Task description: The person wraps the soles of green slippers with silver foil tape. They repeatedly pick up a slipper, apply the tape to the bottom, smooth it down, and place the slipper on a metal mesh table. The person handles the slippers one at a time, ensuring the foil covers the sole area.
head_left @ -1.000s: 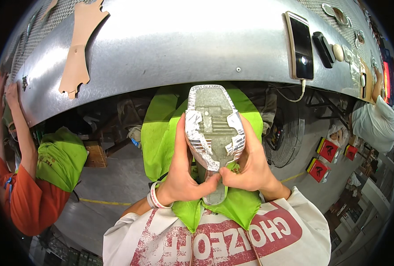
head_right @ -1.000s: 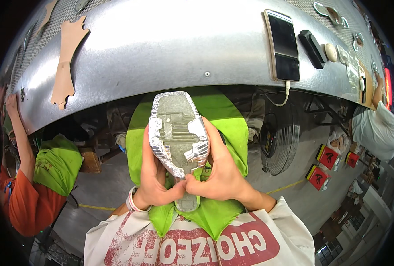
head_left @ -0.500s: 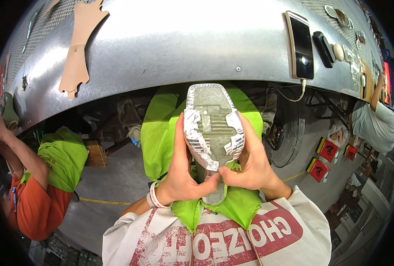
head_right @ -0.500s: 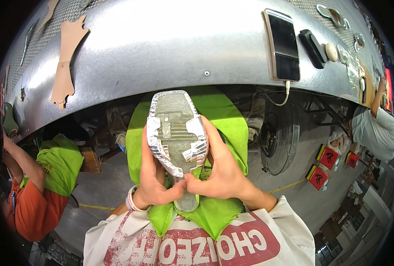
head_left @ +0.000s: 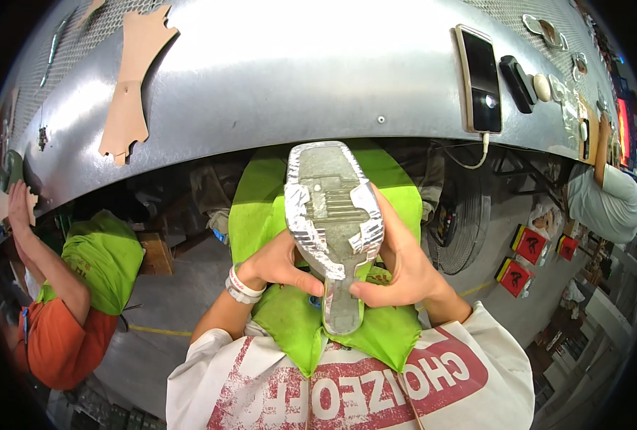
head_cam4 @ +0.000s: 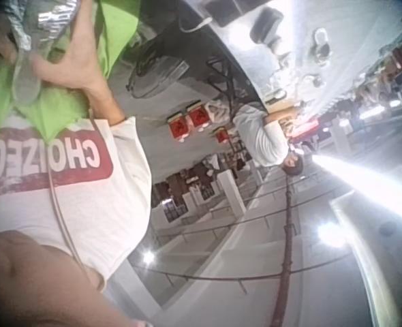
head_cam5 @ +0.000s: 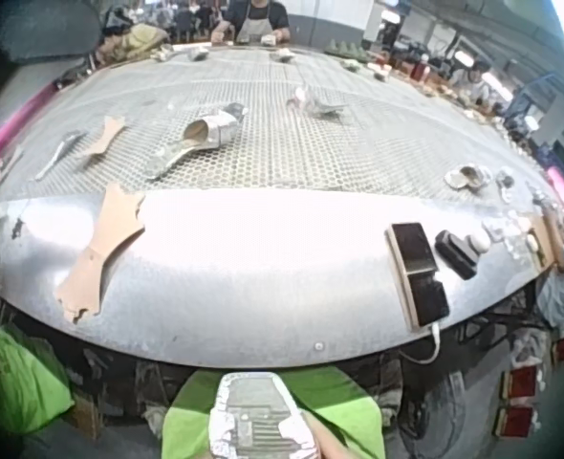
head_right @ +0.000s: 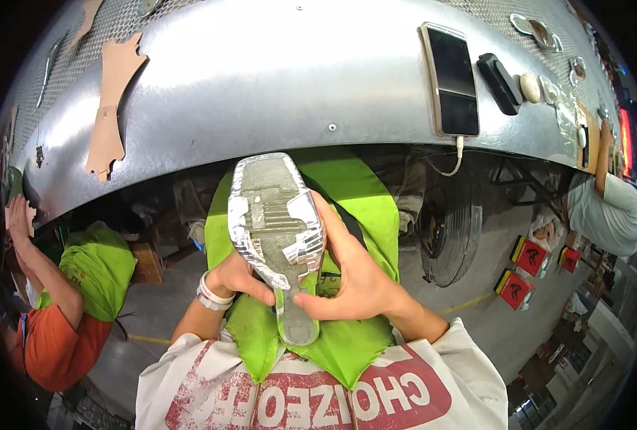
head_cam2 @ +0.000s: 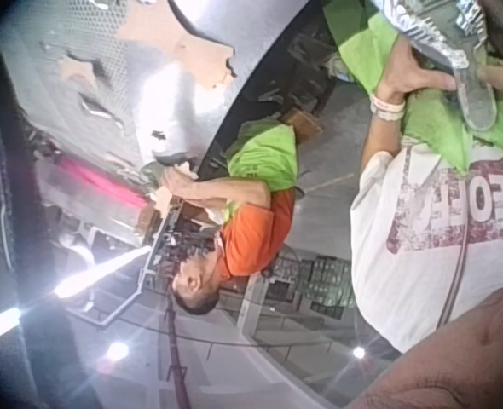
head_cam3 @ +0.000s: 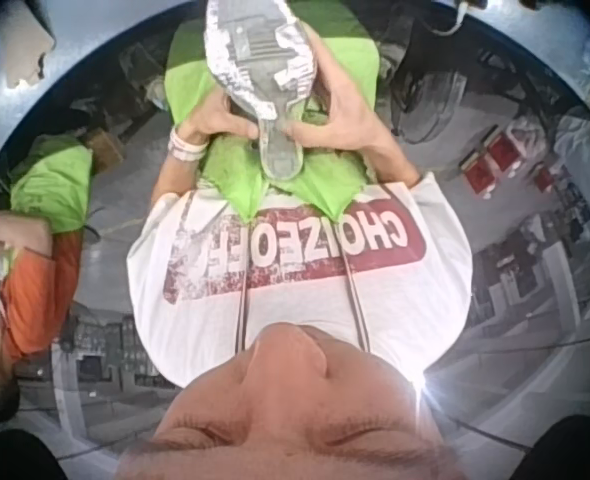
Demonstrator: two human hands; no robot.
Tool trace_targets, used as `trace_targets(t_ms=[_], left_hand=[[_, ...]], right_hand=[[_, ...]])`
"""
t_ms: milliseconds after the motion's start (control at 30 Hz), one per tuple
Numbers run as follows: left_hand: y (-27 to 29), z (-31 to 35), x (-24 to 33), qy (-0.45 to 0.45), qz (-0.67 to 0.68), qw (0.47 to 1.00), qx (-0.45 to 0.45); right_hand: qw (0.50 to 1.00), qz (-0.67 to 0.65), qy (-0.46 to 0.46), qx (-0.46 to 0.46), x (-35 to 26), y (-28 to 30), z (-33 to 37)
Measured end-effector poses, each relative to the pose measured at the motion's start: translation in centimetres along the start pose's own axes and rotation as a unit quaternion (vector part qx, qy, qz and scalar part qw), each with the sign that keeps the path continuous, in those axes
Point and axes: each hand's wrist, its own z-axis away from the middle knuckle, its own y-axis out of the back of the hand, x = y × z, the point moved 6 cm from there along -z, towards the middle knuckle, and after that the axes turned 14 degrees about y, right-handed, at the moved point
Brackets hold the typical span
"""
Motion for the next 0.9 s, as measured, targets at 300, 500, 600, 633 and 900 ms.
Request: trace_targets(t_ms=[300, 500, 600, 633, 900], left_hand=[[1.3, 0.5, 6.7, -0.222, -0.070, 0.936, 0.263], [-0.3, 1.1, 9.3, -0.203, -0.097, 0.927, 0.298], [-0.7, 1.7, 10.1, -0.172, -0.175, 0.922, 0.299], [-0.8, 2.1, 10.2, -0.162, -0.204, 0.912, 0.317], [-6.5, 2.1, 10.5, -0.048, -0.507, 0.821, 0.258]], right_hand=[[0.889, 0.450, 0.077, -0.023, -3.9, -1.3, 0.2], [0.889, 0.439, 0.111, 0.071, -3.3, -1.1, -1.1], [0.904, 0.404, 0.109, 0.086, -3.4, -1.1, -0.9], [0.913, 0.383, 0.109, 0.088, -3.6, -0.9, -1.1], [0.963, 0.147, 0.134, 0.182, -5.1, 6.5, -8.4]])
